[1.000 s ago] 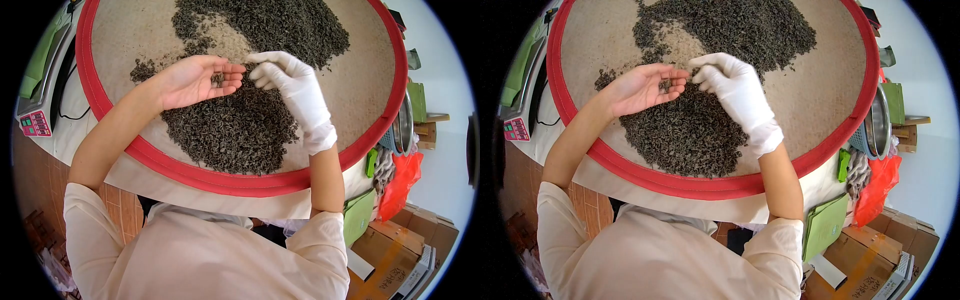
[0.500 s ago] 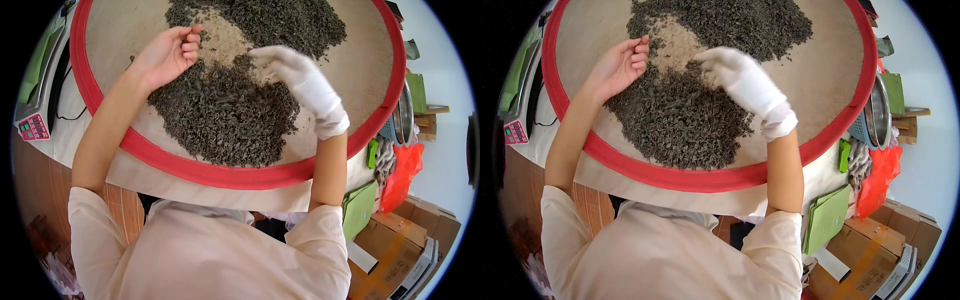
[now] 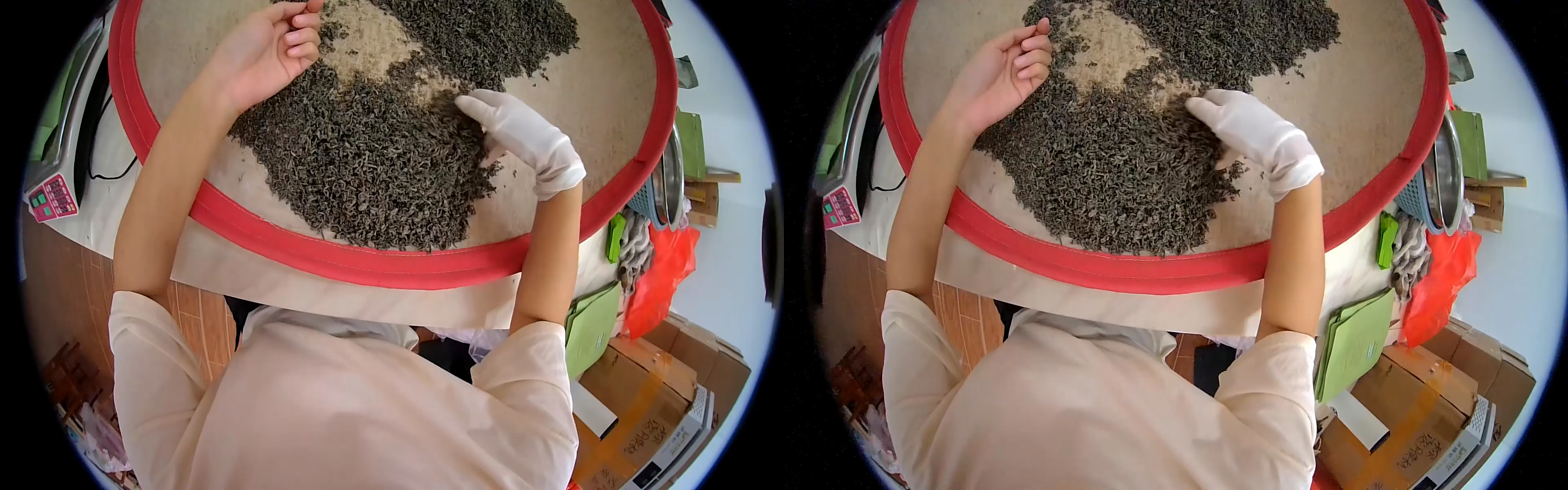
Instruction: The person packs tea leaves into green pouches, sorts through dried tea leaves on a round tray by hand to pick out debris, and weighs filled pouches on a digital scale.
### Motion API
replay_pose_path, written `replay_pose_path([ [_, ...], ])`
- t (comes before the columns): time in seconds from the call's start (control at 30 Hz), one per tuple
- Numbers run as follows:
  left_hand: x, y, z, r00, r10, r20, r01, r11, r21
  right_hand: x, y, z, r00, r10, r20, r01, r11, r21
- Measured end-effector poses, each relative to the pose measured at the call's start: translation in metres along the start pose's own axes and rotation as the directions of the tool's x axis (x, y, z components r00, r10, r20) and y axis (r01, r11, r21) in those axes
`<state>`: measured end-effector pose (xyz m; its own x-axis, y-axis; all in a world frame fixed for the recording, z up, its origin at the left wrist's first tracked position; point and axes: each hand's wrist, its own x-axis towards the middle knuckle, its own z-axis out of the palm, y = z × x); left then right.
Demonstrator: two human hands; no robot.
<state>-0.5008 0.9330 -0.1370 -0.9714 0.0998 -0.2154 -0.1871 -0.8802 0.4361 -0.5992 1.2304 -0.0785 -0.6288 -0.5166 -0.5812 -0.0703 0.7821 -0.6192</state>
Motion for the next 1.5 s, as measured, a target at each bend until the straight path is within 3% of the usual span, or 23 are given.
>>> replay_pose_path([
  [0.07, -0.001, 0.0, 0.001, 1.0, 0.009, -0.007, -0.009, 1.0, -0.007, 0.006, 0.002, 0.002, 0.996, -0.035, 0.088, 0.031, 0.999, 0.043],
  [0.17, -0.001, 0.001, 0.0, 0.999, 0.031, -0.01, -0.031, 1.0, -0.005, -0.008, -0.011, 0.004, 0.931, -0.36, 0.058, 0.335, 0.907, 0.254],
  [0.33, 0.0, 0.0, -0.003, 0.999, 0.023, -0.03, -0.023, 1.0, 0.002, -0.008, -0.005, -0.009, 0.925, -0.379, -0.013, 0.357, 0.859, 0.368],
  [0.4, 0.0, 0.001, -0.002, 0.999, 0.031, -0.036, -0.031, 1.0, -0.004, -0.002, 0.003, -0.01, 0.939, -0.201, -0.279, 0.239, 0.965, 0.111],
  [0.47, 0.0, 0.003, 0.001, 0.999, 0.031, -0.037, -0.032, 0.999, -0.012, 0.0, 0.004, -0.011, 0.946, -0.152, -0.286, 0.176, 0.982, 0.062],
  [0.53, 0.0, 0.004, 0.002, 0.999, 0.031, -0.037, -0.031, 0.999, -0.023, 0.0, 0.002, -0.01, 0.982, -0.047, -0.181, 0.029, 0.995, -0.099],
  [0.57, -0.001, 0.004, 0.002, 0.999, 0.036, -0.041, -0.037, 0.999, -0.014, 0.001, 0.001, -0.007, 0.982, -0.048, -0.182, 0.03, 0.995, -0.098],
  [0.63, -0.001, 0.005, 0.001, 0.998, 0.044, -0.044, -0.044, 0.999, -0.004, 0.0, -0.002, 0.002, 0.993, -0.075, 0.091, 0.081, 0.995, -0.064],
  [0.67, -0.001, 0.005, 0.0, 0.999, 0.036, -0.034, -0.037, 0.999, -0.016, -0.001, -0.006, 0.009, 0.993, -0.077, 0.092, 0.083, 0.994, -0.064],
  [0.8, -0.002, 0.005, 0.002, 0.999, 0.047, -0.023, -0.047, 0.999, -0.02, -0.001, -0.012, 0.025, 0.964, -0.221, 0.148, 0.213, 0.975, 0.066],
  [0.9, -0.001, 0.005, -0.001, 0.998, 0.056, -0.014, -0.056, 0.998, -0.011, -0.012, -0.02, 0.027, 0.842, -0.466, 0.272, 0.308, 0.829, 0.467],
  [0.97, -0.001, 0.003, 0.001, 0.998, 0.067, -0.016, -0.067, 0.998, -0.001, -0.014, -0.023, 0.023, 0.862, -0.471, 0.185, 0.346, 0.815, 0.465],
  [1.07, 0.0, 0.004, -0.001, 0.996, 0.082, -0.019, -0.081, 0.996, 0.02, -0.009, -0.015, 0.015, 0.912, -0.408, -0.036, 0.396, 0.857, 0.328],
  [1.17, -0.003, 0.002, 0.008, 0.995, 0.071, -0.07, -0.071, 0.997, 0.005, -0.011, -0.009, 0.004, 0.945, -0.313, -0.096, 0.327, 0.907, 0.265],
  [1.23, -0.004, -0.001, 0.018, 0.991, 0.059, -0.12, -0.062, 0.998, -0.021, -0.013, -0.006, -0.004, 0.956, -0.24, -0.166, 0.251, 0.967, 0.048],
  [1.3, -0.005, -0.002, 0.025, 0.972, 0.083, -0.218, -0.089, 0.996, -0.019, -0.008, -0.001, -0.006, 0.949, -0.259, -0.181, 0.261, 0.965, -0.014],
  [1.4, -0.003, 0.0, 0.019, 0.981, 0.084, -0.176, -0.085, 0.996, 0.002, -0.004, -0.003, 0.01, 0.907, -0.367, -0.208, 0.359, 0.93, -0.08],
  [1.47, -0.001, 0.002, 0.018, 0.984, 0.09, -0.156, -0.092, 0.996, -0.006, -0.004, -0.016, 0.03, 0.81, -0.552, -0.2, 0.548, 0.833, -0.077],
  [1.5, -0.001, 0.002, 0.018, 0.987, 0.089, -0.131, -0.093, 0.996, -0.018, 0.013, -0.011, 0.042, 0.556, -0.801, -0.224, 0.749, 0.599, -0.283],
])
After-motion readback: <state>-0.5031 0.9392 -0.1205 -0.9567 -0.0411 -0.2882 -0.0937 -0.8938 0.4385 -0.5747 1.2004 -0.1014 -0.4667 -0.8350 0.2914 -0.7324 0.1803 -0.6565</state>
